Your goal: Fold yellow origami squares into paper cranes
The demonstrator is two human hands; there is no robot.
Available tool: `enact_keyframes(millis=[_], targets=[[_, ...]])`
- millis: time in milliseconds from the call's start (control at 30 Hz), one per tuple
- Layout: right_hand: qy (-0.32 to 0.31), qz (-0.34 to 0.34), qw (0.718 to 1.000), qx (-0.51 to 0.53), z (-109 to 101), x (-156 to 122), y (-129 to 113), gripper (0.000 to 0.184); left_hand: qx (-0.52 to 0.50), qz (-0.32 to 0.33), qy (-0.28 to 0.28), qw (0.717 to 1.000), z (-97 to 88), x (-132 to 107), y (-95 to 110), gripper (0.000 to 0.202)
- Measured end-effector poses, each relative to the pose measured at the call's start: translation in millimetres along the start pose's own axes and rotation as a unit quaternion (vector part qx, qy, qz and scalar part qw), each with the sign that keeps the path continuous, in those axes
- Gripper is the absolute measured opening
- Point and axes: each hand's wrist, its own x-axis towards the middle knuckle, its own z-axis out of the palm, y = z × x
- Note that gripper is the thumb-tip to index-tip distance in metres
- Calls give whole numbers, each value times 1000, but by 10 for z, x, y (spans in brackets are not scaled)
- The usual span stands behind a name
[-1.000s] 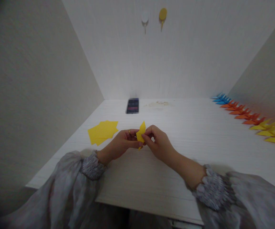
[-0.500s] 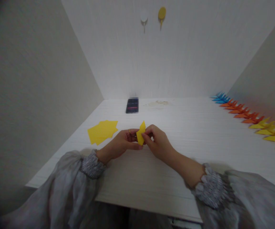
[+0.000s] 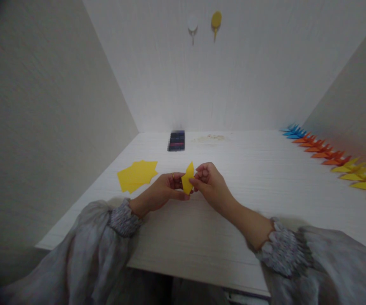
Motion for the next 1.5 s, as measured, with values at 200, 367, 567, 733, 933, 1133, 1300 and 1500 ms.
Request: enact_keyframes(millis=[200,367,567,733,933,1133,1300,1500], targets=[[28,103,992,60,-7,15,-6,32,8,-5,-10,1000,-24,-5,-14,39],[-14,124,988,89,-18,-1,-27,18,-23,-1,1,1000,-43,0,-40,38],[-33,103,994,1,-49,1,-23,18,-52,-14,25,998,-43,8,-49,36],[-8,117,992,-39,-43,-5,-42,14,-50,-27,41,998,-44,14,-51,37],[-4,102,994,-36,-35,-19,-52,18,-43,-32,28,998,-40,15,-52,36],[-7,81,996,-37,-36,-32,-61,18,-40,-35,50,997,-8,7,-20,30],[14,91,992,-91,-8,-28,-74,19,-34,-57,74,995,5,8,9,25],[-29,79,991,-106,22,-23,-80,21,-24,-60,92,994,18,11,35,28]])
